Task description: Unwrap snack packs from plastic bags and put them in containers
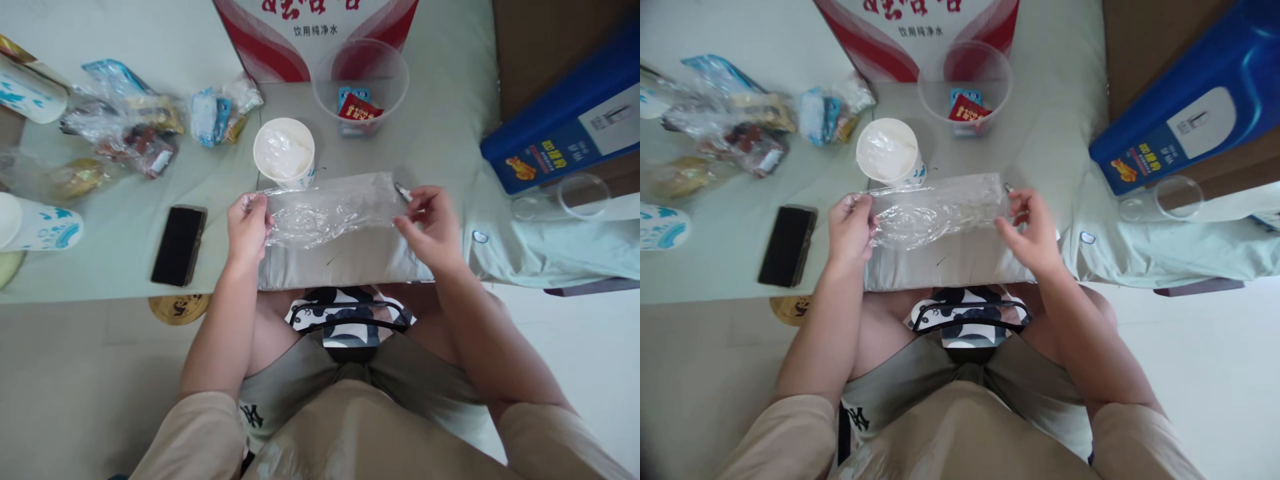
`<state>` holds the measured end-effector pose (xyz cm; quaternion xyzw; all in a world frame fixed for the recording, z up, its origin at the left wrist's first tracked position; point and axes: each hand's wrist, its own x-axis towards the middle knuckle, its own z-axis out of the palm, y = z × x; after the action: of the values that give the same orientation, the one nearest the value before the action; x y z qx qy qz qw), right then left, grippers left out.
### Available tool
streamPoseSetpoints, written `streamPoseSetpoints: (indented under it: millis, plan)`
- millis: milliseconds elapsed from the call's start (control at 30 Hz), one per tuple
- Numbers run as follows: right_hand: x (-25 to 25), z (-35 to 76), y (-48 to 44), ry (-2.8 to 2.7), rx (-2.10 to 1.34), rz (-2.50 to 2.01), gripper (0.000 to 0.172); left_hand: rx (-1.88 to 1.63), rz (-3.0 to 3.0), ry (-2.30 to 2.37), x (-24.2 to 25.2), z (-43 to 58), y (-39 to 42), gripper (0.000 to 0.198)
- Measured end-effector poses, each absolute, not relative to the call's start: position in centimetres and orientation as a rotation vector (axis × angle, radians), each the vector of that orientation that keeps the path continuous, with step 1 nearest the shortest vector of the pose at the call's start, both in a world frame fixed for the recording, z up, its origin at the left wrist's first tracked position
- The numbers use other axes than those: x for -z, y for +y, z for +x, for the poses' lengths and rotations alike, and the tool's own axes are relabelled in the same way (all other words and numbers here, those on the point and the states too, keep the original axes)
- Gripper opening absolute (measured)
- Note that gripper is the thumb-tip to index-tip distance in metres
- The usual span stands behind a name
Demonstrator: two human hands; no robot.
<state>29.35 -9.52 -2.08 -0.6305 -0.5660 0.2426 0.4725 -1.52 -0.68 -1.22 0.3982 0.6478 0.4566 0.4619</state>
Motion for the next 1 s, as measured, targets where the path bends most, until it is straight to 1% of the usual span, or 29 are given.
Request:
streamPoseSetpoints:
  millis: [133, 200, 233, 333, 367, 467, 567, 667, 733, 800, 867, 1000]
  plan:
    - [2.6, 27.0, -9.6, -1.968, -0.345, -1.517, 0.052, -1.080, 0.960, 1.603, 0.6, -0.5, -1.0, 0.021]
    - [2.6, 25.7, -9.3, -2.094, -0.294, -1.540, 0.056, -1.052, 0.938, 1.590, 0.6, -0.1, -1.2, 0.019]
    - [2.7, 25.1, -9.1, -2.125, -0.265, -1.560, 0.052, -1.041, 0.931, 1.578, 0.6, 0.0, -1.2, 0.018]
    - [2.7, 24.1, -8.6, -2.139, -0.163, -1.593, 0.032, -1.038, 0.957, 1.539, 1.1, 0.0, -1.3, 0.017]
    - [2.7, 24.2, -8.4, -2.125, -0.138, -1.595, 0.030, -1.054, 0.976, 1.537, 1.2, -0.1, -1.3, 0.018]
    - [2.7, 25.5, -8.4, -2.041, -0.110, -1.608, 0.034, -1.134, 0.989, 1.572, 1.4, -0.6, -0.9, 0.023]
    - [2.4, 28.2, -8.7, -1.873, -0.129, -1.640, 0.032, -1.191, 0.904, 1.641, 1.0, -0.9, -0.6, 0.024]
    - [1.8, 30.6, -9.1, -1.620, -0.137, -1.635, 0.031, -1.141, 0.820, 1.625, 0.2, -1.1, -0.7, 0.023]
    - [1.5, 31.6, -9.1, -1.433, -0.189, -1.621, 0.029, -1.011, 0.797, 1.497, -0.4, -1.2, -1.1, 0.022]
    - [1.3, 32.0, -8.9, -1.289, -0.316, -1.562, 0.023, -0.839, 0.784, 1.325, -1.0, -1.2, -1.5, 0.024]
    - [1.3, 32.0, -8.4, -1.228, -0.469, -1.454, 0.019, -0.679, 0.792, 1.177, -1.6, -1.2, -1.8, 0.029]
    - [0.7, 31.7, -7.5, -1.274, -0.684, -1.216, 0.024, -0.494, 0.845, 0.890, -2.4, -1.3, -2.5, 0.046]
